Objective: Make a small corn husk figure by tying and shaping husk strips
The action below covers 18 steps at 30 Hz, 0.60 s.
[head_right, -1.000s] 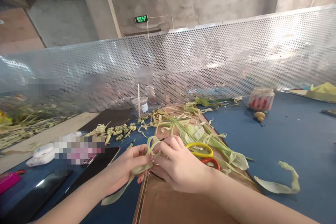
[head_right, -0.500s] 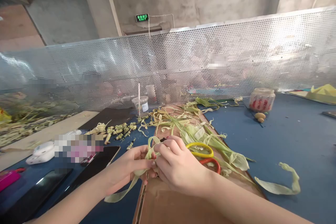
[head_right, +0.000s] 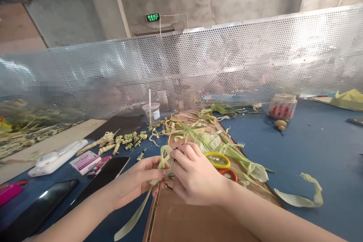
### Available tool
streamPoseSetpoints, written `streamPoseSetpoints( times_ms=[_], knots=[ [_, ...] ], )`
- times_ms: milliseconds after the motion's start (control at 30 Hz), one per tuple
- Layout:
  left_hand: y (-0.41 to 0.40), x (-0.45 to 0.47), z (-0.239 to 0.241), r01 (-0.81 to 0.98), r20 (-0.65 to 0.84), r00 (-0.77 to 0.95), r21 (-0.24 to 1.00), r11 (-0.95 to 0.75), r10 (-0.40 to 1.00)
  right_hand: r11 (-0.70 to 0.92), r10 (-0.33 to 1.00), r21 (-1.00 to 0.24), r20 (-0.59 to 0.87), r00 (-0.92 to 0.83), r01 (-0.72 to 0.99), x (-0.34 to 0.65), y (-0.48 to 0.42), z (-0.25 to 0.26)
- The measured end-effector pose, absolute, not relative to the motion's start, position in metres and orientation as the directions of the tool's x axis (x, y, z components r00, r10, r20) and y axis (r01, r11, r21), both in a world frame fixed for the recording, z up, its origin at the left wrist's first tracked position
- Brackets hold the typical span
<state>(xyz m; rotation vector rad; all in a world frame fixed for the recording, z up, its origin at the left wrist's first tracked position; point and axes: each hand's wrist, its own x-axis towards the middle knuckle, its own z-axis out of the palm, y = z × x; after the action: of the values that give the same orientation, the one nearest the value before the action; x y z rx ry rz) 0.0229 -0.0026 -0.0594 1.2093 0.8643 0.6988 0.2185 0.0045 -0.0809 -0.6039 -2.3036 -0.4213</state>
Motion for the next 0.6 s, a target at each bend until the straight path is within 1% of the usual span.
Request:
streamPoseSetpoints(
  times_ms=[100,267,367,467,600],
  knots=[
    [-0.0035,0.0226,-0.059,-0.031,-0.174,0.529,0.974,0.224,0.83,0.857,0.333,0.059,0.694,-0.638,0.512,0.2185,0.0053,-0.0799],
    [-0.0035,0.0216,-0.0605,-0.039,-0.162,0.542,0.975,0.217,0.825,0.867,0.45,-0.19,0.697,-0.558,0.46,0.2189,0.0044,-0.0804],
    [-0.0032,0.0214,-0.0597,-0.024,-0.166,0.535,0.977,0.212,0.828,0.846,0.515,-0.296,0.674,-0.53,0.444,0.2189,0.0029,-0.0815],
    [-0.0029,0.0214,-0.0582,-0.018,-0.161,0.539,0.979,0.203,0.827,0.826,0.548,-0.349,0.684,-0.482,0.444,0.2184,0.003,-0.0819],
    [-0.0024,0.0213,-0.0576,-0.017,-0.163,0.564,0.978,0.208,0.81,0.819,0.551,-0.365,0.713,-0.433,0.442,0.2178,0.0051,-0.0802]
  ],
)
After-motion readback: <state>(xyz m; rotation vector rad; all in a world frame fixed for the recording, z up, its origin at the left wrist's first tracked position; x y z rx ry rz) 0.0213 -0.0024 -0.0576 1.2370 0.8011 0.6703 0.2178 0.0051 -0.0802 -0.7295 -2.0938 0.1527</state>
